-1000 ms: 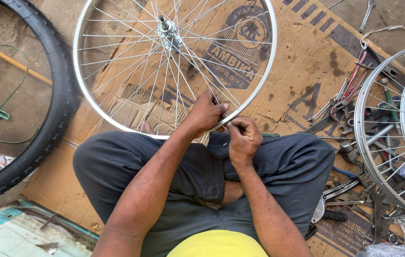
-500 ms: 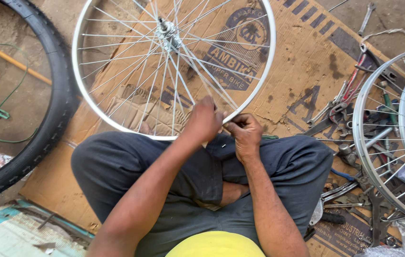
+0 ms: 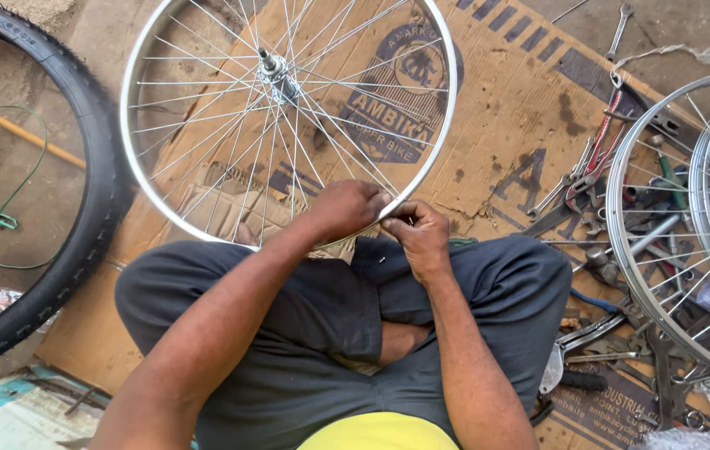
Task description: The person sits on the floor and manually threads and tightens spokes on a bicycle wheel rim. They work systematically around the wheel, adjusting the spokes by hand. At the end, they lift the wheel and place it on top of another wheel.
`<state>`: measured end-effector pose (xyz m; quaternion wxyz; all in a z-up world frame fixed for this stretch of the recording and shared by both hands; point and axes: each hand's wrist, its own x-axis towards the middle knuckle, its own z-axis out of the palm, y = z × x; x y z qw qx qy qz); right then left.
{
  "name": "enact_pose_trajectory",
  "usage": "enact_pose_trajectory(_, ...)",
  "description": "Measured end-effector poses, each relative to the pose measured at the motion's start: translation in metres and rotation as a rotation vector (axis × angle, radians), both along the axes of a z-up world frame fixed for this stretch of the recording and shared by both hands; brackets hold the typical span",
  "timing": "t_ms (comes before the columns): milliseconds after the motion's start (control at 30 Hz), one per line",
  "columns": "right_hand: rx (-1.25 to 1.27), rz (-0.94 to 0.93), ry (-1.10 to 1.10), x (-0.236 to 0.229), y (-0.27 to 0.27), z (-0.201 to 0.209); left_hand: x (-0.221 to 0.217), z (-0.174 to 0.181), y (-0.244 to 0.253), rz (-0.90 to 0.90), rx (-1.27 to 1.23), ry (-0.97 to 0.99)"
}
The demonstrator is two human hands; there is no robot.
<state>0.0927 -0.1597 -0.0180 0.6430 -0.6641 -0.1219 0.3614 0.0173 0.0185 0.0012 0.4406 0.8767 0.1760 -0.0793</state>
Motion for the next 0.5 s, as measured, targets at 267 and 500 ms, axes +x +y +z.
enact_pose_trajectory(267,-0.126,0.165,-0.306,0.003,-0.016,-0.007,-0.01,-0.005,-0.008,0.005,0.099,0.0)
enact_pose_trajectory(500,-0.481,0.618,-0.735,0.003,-0.026,-0.03,-0.009,-0.009,-0.01,0.021,0.092,0.065)
